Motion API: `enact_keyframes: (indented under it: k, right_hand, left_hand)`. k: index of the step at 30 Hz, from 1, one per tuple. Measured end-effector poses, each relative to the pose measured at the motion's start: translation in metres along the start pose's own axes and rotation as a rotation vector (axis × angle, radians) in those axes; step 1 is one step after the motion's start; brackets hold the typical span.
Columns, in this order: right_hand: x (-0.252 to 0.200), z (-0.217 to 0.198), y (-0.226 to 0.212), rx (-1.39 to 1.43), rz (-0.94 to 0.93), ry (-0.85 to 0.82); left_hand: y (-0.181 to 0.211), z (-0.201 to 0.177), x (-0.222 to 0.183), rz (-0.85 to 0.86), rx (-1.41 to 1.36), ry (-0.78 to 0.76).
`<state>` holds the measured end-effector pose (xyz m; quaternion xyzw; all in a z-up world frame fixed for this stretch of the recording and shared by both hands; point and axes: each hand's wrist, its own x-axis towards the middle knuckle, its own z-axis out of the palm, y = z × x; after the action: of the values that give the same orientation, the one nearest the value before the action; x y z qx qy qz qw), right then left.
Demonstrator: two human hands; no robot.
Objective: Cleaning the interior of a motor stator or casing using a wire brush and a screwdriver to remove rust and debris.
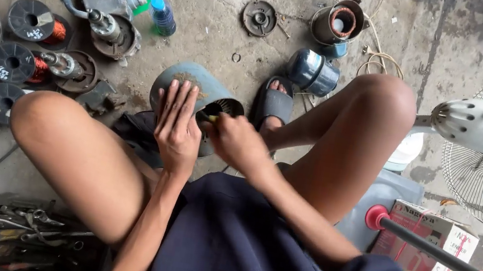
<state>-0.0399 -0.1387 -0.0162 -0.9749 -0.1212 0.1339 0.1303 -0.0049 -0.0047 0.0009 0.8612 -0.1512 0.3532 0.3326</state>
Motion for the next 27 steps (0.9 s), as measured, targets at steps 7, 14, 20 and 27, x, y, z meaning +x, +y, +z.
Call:
enact_keyframes:
  k: [7, 14, 20, 27]
  right_hand:
    - [-0.017, -0.101, 0.003, 0.319, 0.239, -0.111]
    - [0.017, -0.045, -0.009, 0.419, 0.273, -0.035]
    - [-0.027, -0.118, -0.013, 0.224, 0.163, -0.060]
    - [-0.012, -0.082, -0.011, 0.308, 0.192, -0.022]
  left_hand:
    - [-0.003, 0.003, 0.005, -0.005, -0.029, 0.053]
    - [0.003, 0.001, 0.011, 0.017, -0.009, 0.033]
    - [-0.001, 0.005, 0.006, -0.013, -0.006, 0.047]
    - [-0.001, 0.005, 0.005, 0.013, -0.027, 0.049]
